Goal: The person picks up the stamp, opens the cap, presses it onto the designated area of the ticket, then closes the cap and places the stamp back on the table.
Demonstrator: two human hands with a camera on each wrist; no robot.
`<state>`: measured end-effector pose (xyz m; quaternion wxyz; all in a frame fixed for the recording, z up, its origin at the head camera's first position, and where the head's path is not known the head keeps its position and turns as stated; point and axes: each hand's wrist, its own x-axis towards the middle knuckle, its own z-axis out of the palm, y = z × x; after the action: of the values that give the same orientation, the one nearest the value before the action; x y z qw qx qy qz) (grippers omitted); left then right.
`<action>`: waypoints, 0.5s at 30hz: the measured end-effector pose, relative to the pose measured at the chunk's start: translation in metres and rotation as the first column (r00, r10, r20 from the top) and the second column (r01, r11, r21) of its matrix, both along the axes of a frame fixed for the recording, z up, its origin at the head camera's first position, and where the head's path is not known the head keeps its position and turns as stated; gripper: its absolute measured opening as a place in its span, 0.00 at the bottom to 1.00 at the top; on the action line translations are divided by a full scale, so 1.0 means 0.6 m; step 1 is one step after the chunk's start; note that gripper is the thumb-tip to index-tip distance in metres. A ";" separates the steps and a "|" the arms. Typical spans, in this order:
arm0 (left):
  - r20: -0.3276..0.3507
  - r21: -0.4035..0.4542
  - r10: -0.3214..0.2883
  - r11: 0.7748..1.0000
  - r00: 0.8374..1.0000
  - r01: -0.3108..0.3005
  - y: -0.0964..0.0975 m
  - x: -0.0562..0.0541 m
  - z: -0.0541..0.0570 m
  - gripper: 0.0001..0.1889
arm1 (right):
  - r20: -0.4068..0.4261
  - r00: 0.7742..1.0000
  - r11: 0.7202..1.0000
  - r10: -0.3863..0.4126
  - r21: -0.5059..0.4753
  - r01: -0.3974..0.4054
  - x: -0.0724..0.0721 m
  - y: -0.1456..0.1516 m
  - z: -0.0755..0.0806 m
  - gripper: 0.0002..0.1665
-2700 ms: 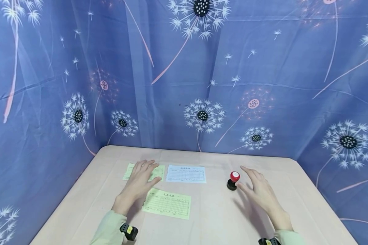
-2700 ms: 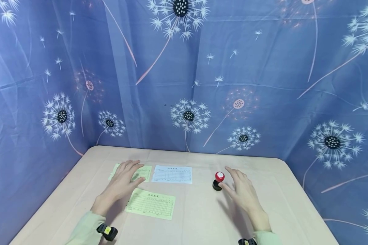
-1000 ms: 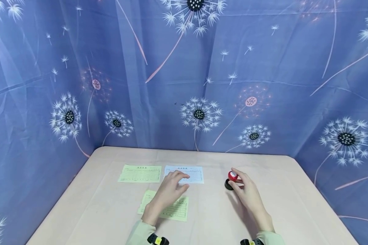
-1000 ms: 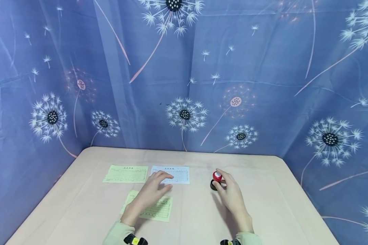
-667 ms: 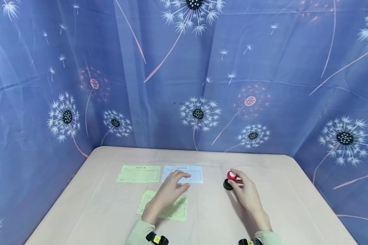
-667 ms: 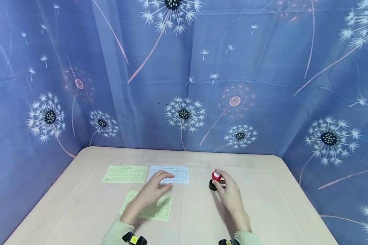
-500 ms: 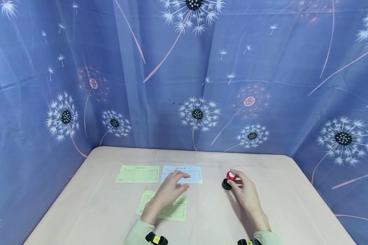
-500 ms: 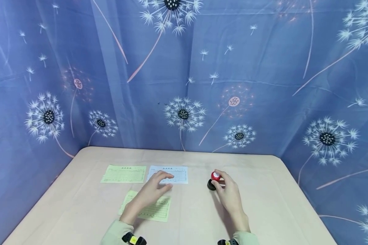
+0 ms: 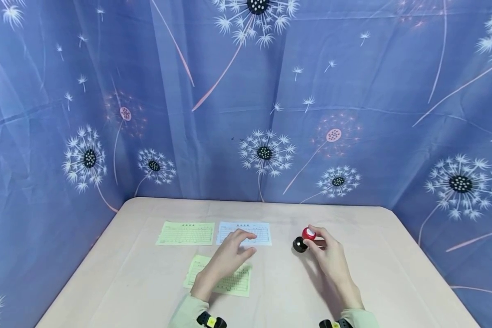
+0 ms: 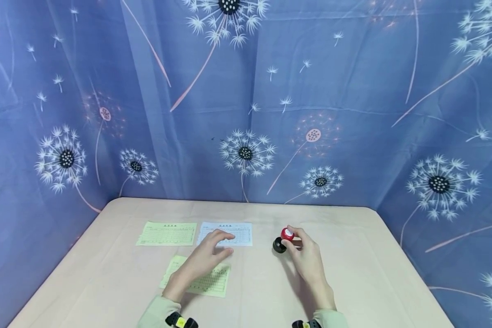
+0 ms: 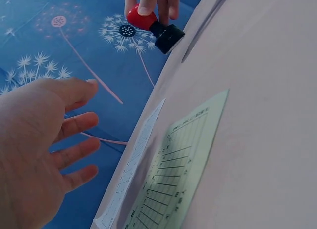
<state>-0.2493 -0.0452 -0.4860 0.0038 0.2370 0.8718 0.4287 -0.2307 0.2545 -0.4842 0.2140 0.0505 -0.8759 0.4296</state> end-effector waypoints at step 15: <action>-0.027 -0.019 0.003 1.000 1.000 -0.003 0.006 0.005 0.004 0.21 | -0.015 0.994 0.967 0.104 -0.232 -0.105 0.006 -0.015 0.020 0.24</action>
<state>-0.2462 -0.0417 -0.4836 -0.0065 0.2416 0.8761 0.4171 -0.2272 0.2455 -0.4721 0.1969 0.0719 -0.8153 0.5398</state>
